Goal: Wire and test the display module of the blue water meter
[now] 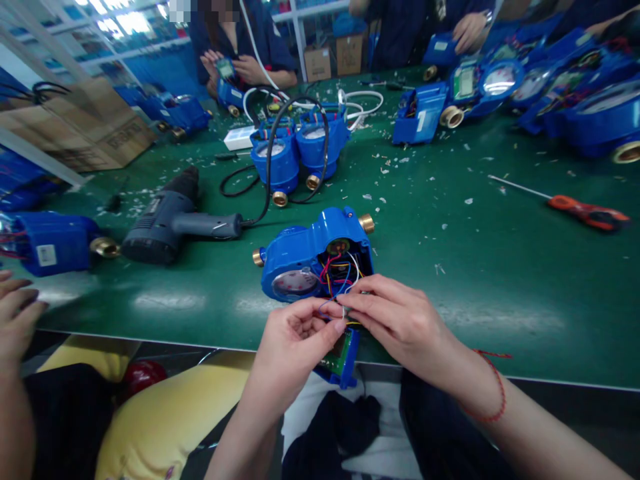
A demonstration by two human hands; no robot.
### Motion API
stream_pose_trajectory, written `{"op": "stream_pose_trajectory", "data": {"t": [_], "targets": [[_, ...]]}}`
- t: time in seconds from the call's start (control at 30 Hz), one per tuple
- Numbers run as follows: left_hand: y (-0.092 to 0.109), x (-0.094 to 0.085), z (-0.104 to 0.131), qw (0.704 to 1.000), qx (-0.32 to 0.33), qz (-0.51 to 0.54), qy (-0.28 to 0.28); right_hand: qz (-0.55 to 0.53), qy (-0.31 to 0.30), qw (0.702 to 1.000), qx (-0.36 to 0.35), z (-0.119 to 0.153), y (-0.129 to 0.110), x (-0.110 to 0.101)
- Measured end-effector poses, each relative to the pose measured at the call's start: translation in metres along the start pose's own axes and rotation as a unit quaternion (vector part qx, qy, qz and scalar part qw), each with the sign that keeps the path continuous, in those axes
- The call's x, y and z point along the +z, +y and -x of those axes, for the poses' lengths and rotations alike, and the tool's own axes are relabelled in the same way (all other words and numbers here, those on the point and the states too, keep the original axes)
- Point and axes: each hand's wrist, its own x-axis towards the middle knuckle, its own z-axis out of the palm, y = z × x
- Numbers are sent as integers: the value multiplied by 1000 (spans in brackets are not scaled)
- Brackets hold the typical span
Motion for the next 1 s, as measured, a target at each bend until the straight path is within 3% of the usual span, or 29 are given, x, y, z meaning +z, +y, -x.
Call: {"op": "stream_pose_trajectory", "data": {"t": [0.3,0.6,0.83,1.0], "targets": [[4,1,-1,1000,-2,-11,-23,-26,4,998,-50,5,2,-4],[8,3,-1,1000,-19,-5,-21,81,-2,987,-141,1,-1,-12],[8,12,1,999,0,-30,14,18,15,999,-41,5,-8,-5],[7,16,4,997,-1,-60,44,31,9,999,-20,7,-13,-3]]}}
